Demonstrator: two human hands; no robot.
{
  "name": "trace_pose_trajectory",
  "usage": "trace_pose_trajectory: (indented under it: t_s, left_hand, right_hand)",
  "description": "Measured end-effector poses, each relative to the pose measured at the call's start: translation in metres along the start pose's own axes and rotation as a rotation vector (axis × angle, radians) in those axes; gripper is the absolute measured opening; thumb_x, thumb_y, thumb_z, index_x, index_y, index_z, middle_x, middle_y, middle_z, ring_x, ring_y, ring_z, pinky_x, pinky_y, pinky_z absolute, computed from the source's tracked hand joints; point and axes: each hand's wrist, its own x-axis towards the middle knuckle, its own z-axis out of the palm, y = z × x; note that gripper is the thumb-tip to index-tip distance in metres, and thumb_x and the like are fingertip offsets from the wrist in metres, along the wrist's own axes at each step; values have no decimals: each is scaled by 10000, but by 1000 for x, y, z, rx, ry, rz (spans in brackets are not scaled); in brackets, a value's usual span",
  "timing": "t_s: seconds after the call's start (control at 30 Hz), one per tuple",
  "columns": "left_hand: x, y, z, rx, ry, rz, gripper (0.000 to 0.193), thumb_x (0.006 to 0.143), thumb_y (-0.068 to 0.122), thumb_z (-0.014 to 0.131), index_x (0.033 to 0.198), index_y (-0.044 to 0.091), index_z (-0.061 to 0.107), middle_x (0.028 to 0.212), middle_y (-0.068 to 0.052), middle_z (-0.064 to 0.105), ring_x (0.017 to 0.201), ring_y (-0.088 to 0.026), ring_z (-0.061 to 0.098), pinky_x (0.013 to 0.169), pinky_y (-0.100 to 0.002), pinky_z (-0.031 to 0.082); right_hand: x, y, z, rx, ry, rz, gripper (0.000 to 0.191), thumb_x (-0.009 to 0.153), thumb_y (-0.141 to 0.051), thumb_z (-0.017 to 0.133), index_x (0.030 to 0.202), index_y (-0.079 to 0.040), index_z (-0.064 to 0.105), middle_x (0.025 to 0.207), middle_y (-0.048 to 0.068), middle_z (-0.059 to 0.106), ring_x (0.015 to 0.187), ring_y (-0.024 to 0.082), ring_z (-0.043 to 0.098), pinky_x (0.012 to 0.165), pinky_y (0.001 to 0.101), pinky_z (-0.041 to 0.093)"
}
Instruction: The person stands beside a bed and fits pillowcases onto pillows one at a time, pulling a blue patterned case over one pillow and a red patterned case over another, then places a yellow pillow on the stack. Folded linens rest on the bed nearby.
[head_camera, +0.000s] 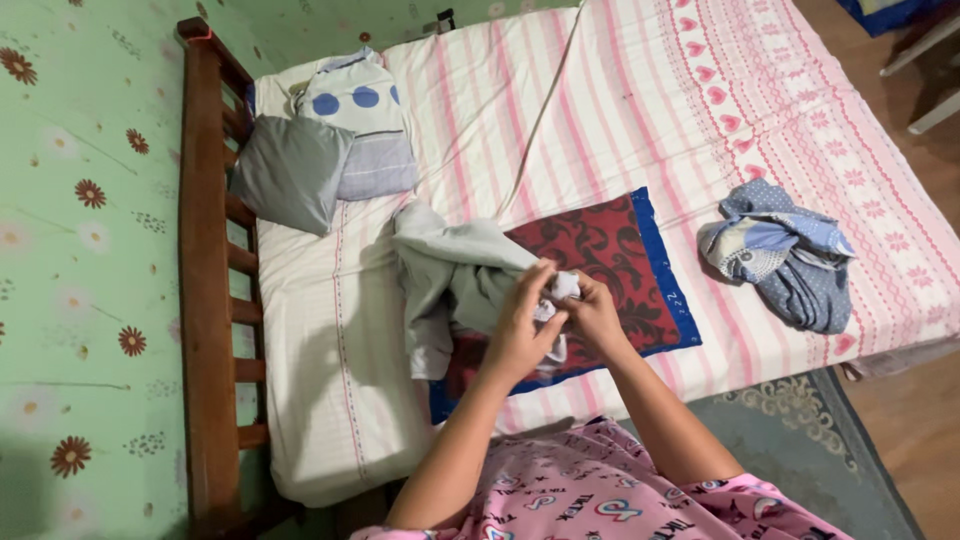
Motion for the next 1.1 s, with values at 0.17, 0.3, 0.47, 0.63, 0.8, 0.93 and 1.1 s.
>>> trace_pose_trajectory:
  t_s: [0.17,0.3,0.47,0.63,0.8,0.93,1.1]
  left_hand:
    - [-8,-45,0,425,63,-117,1082,645,242,922,1512,48,305,1504,-319,391,1382,-500,380,1110,-545,340]
    - [-22,-95,20,581,28,-648,687,796,172,766,1413,73,482,1415,-251,533,1318,-418,508,1073,-471,416]
    - [-9,-122,47,193,483,-640,337,983,30,513,1278,55,673,1254,-171,723,1175,-302,681,1016,-355,511]
    - [29,-88,68,-69,921,-433,203,1003,65,567,1181,16,651,1096,-59,701,1010,-181,614,915,-309,499]
    - [62,-11,98,-14,863,-217,210,980,56,594,1185,30,626,1038,-33,657,967,-132,595,896,-289,497]
    - [66,48,137,-288,627,-263,167,1044,88,524,1146,46,649,1024,-5,652,942,-116,609,860,-290,528]
    - [50,79,164,-25,255,-159,249,919,29,651,1164,9,616,993,-118,685,924,-210,673,833,-319,536]
  right_hand:
    - [-13,-47,-29,-24,-39,-67,306,848,96,575,1095,-26,708,886,5,704,730,77,644,619,244,531]
    - [-19,-84,-69,35,-55,-126,248,882,86,634,1092,-18,715,902,-23,663,721,55,628,589,221,494]
    - [-19,-76,-133,139,101,23,210,933,6,633,1140,-28,636,760,0,613,563,82,530,464,256,412]
    - [-9,-57,-170,70,125,168,685,920,-83,649,1512,-77,305,783,52,562,581,158,525,481,307,421]
    - [-15,-50,-160,-324,-224,-177,1300,794,-112,867,1643,-86,-117,1659,293,127,1507,403,272,1153,472,350]
    - [-7,-44,-135,-566,-313,-409,1355,664,-217,945,1580,-29,-35,1658,278,-16,1552,410,5,1230,462,95]
    - [-16,-32,-147,-434,187,-362,663,901,-177,749,1496,-6,513,1533,230,579,1445,334,551,1204,386,410]
